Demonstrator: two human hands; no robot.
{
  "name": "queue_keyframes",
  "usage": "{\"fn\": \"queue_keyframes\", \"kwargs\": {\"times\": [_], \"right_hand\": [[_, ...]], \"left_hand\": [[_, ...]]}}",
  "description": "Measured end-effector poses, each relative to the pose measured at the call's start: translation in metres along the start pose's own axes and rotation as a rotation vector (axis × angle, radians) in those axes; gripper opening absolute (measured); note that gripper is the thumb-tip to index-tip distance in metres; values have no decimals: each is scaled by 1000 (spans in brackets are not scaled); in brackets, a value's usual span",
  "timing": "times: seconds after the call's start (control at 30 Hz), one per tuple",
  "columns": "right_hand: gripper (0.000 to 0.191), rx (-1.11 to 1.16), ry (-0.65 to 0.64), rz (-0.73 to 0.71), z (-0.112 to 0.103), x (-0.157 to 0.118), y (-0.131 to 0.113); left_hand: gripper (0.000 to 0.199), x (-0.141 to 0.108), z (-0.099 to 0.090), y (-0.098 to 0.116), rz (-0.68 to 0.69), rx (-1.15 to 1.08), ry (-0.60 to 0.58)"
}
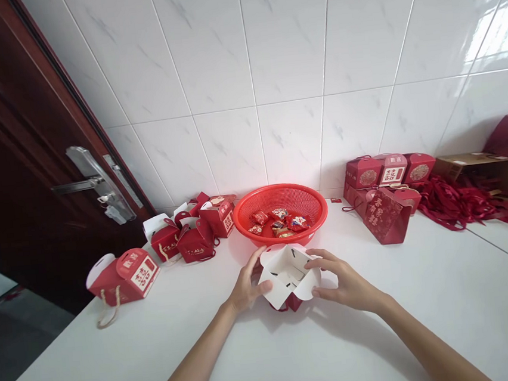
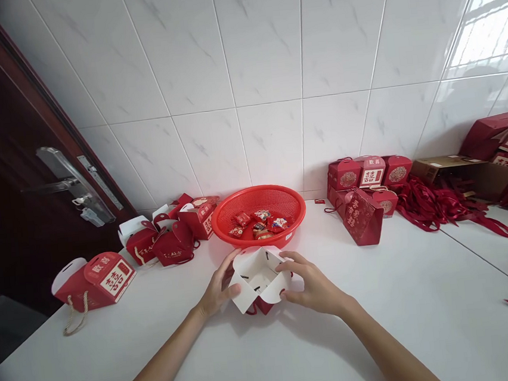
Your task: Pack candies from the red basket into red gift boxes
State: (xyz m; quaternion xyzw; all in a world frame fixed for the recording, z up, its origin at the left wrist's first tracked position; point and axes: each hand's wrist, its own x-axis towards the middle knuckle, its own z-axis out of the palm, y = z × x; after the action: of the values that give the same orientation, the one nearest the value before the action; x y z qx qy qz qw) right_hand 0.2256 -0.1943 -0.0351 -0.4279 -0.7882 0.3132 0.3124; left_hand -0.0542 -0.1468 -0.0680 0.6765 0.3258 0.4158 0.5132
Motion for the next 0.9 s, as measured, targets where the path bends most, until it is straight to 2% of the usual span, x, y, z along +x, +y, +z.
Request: {"fn": "queue_keyframes", "kwargs": {"times": [0.47, 0.9], "right_hand": [[38, -13, -5, -4, 4, 0, 1], [42, -71, 3, 18, 9, -3, 4]], "left_hand": [[108, 3, -2, -5, 29, -18, -19], [112, 3, -3, -5, -26, -66, -49]]}}
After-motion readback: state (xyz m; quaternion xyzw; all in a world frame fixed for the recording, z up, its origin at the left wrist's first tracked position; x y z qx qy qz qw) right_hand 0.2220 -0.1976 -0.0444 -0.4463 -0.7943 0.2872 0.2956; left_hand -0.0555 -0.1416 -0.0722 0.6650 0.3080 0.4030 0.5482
